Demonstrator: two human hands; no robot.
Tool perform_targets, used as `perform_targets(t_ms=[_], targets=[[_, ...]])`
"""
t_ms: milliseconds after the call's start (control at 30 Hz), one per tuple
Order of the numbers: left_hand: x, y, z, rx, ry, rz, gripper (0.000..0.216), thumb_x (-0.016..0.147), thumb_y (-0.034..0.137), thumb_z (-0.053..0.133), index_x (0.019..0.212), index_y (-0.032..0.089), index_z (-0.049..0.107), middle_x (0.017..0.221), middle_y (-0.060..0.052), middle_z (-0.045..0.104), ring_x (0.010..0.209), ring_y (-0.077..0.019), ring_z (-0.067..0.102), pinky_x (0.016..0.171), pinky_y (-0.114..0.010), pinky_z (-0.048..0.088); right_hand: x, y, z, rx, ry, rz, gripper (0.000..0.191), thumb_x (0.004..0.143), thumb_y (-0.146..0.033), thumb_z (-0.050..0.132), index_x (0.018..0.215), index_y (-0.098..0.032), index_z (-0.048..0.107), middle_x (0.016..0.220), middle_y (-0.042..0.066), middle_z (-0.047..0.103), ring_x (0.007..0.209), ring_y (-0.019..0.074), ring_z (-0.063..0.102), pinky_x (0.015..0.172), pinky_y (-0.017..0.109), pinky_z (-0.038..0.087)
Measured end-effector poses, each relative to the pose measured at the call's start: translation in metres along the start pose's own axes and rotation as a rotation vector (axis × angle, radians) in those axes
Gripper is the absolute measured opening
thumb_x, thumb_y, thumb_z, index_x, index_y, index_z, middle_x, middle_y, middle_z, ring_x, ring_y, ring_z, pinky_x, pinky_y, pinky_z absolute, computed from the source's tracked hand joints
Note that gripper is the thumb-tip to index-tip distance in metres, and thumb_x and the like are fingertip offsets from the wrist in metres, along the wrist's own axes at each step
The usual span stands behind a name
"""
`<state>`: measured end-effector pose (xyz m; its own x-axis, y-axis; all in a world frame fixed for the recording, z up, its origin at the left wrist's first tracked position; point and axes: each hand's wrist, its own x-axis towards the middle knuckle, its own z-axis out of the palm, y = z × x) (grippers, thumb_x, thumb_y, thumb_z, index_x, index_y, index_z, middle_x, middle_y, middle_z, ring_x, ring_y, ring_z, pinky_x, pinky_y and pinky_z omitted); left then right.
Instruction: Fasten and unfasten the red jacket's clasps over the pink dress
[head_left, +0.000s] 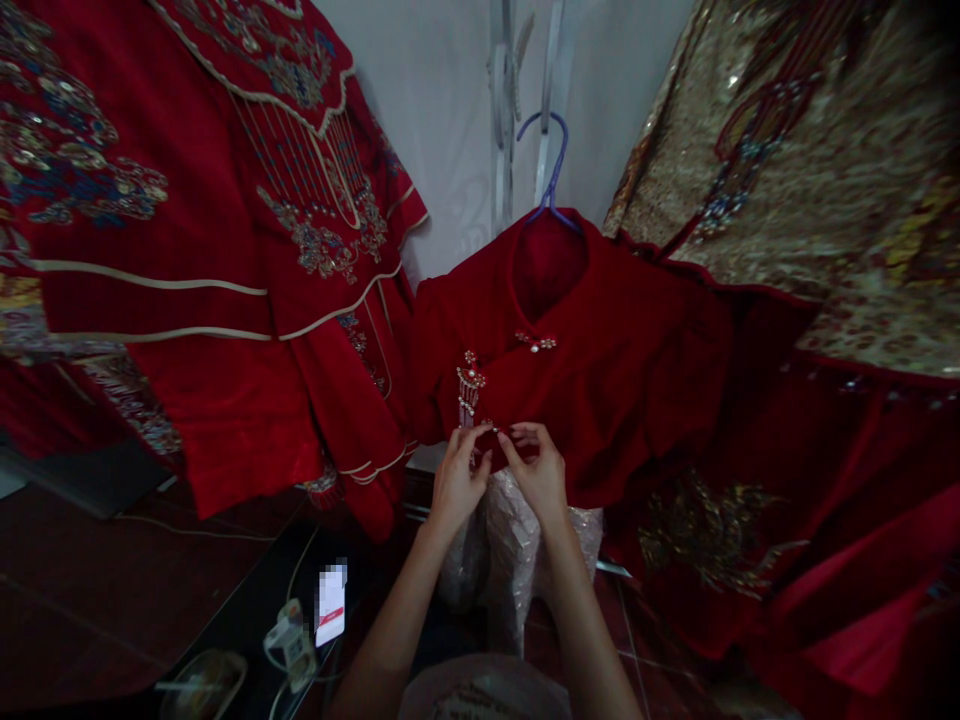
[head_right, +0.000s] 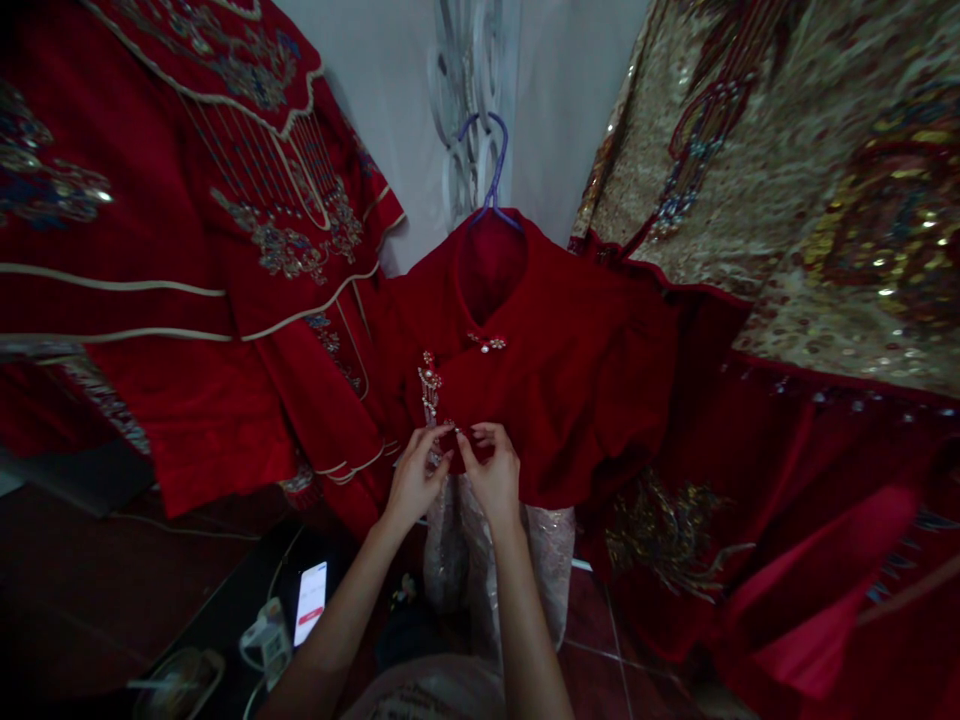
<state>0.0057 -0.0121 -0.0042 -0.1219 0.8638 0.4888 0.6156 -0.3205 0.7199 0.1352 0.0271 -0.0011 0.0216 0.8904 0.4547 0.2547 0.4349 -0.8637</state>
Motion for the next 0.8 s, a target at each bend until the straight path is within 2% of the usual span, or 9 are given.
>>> perform_targets(t_ms=[67, 200, 300, 400, 467, 600, 700, 800], targets=[[0.001, -0.001, 0.001, 0.011, -0.022, -0.004, 0.040, 0.083, 0.017, 0.053, 0.122, 0.028, 0.049, 0.110, -0.005, 0.051, 0.084, -0.0136, 0.058, 0.079, -0.030, 0.051, 0.000, 0.003, 0.001, -0.026, 0.013, -0.014, 0.025, 0.079, -0.038, 0.063, 0.094, -0.019, 0.059, 0.090, 0.004, 0.064, 0.079, 0.0157, 0.061, 0.071, 0.027, 0.049], [0.003, -0.001, 0.002, -0.020, -0.002, 0.011, 0.025, 0.083, 0.018, 0.053, 0.107, 0.023, 0.054, 0.102, -0.004, 0.053, 0.084, -0.0138, 0.058, 0.080, -0.030, 0.050, 0.001, 0.006, -0.001, -0.034, 0.005, -0.054, 0.020, 0.086, -0.036, 0.053, 0.087, -0.019, 0.061, 0.088, 0.004, 0.064, 0.076, 0.0147, 0.060, 0.066, 0.026, 0.049], [0.004, 0.003, 0.001, -0.035, 0.023, 0.012, 0.031, 0.084, 0.019, 0.051, 0.115, 0.025, 0.051, 0.105, -0.004, 0.053, 0.085, -0.0132, 0.058, 0.079, -0.029, 0.050, 0.001, 0.006, -0.001, 0.008, -0.023, -0.056, 0.022, 0.087, -0.038, 0.052, 0.093, -0.019, 0.061, 0.091, 0.005, 0.064, 0.079, 0.0149, 0.061, 0.064, 0.024, 0.050], [0.004, 0.002, 0.002, -0.011, -0.015, 0.017, 0.042, 0.082, 0.018, 0.053, 0.122, 0.027, 0.047, 0.111, -0.005, 0.052, 0.086, -0.0135, 0.058, 0.080, -0.030, 0.050, 0.001, 0.008, 0.000, 0.014, -0.006, -0.040, 0.028, 0.083, -0.040, 0.057, 0.101, -0.019, 0.059, 0.092, 0.005, 0.064, 0.079, 0.0152, 0.061, 0.065, 0.025, 0.051], [0.004, 0.000, 0.002, -0.014, -0.040, 0.012, 0.043, 0.081, 0.016, 0.054, 0.122, 0.028, 0.047, 0.112, -0.004, 0.052, 0.085, -0.0131, 0.058, 0.080, -0.030, 0.050, 0.001, 0.010, 0.001, -0.004, 0.002, -0.039, 0.028, 0.081, -0.040, 0.059, 0.100, -0.019, 0.059, 0.090, 0.005, 0.065, 0.078, 0.0154, 0.061, 0.066, 0.026, 0.051], [0.010, -0.001, 0.000, 0.026, -0.047, 0.027, 0.037, 0.082, 0.017, 0.052, 0.118, 0.027, 0.049, 0.109, -0.004, 0.052, 0.088, -0.0142, 0.057, 0.083, -0.031, 0.050, 0.001, 0.014, 0.001, -0.012, -0.016, -0.038, 0.023, 0.082, -0.039, 0.057, 0.092, -0.018, 0.060, 0.087, 0.005, 0.065, 0.076, 0.0152, 0.061, 0.066, 0.026, 0.051], [0.016, 0.002, -0.006, 0.125, -0.053, 0.082, 0.031, 0.083, 0.018, 0.052, 0.112, 0.026, 0.052, 0.108, -0.004, 0.052, 0.098, -0.0169, 0.056, 0.090, -0.034, 0.047, 0.002, 0.013, -0.001, -0.017, -0.025, -0.042, 0.025, 0.083, -0.041, 0.056, 0.090, -0.018, 0.061, 0.086, 0.006, 0.065, 0.073, 0.0150, 0.060, 0.064, 0.026, 0.051], [0.019, 0.004, -0.010, 0.158, -0.034, 0.111, 0.024, 0.084, 0.019, 0.050, 0.108, 0.025, 0.054, 0.106, -0.004, 0.054, 0.098, -0.0175, 0.055, 0.089, -0.034, 0.047, 0.002, 0.010, -0.004, 0.001, -0.055, -0.054, 0.026, 0.084, -0.042, 0.055, 0.089, -0.017, 0.061, 0.087, 0.006, 0.065, 0.074, 0.0152, 0.061, 0.064, 0.026, 0.051]])
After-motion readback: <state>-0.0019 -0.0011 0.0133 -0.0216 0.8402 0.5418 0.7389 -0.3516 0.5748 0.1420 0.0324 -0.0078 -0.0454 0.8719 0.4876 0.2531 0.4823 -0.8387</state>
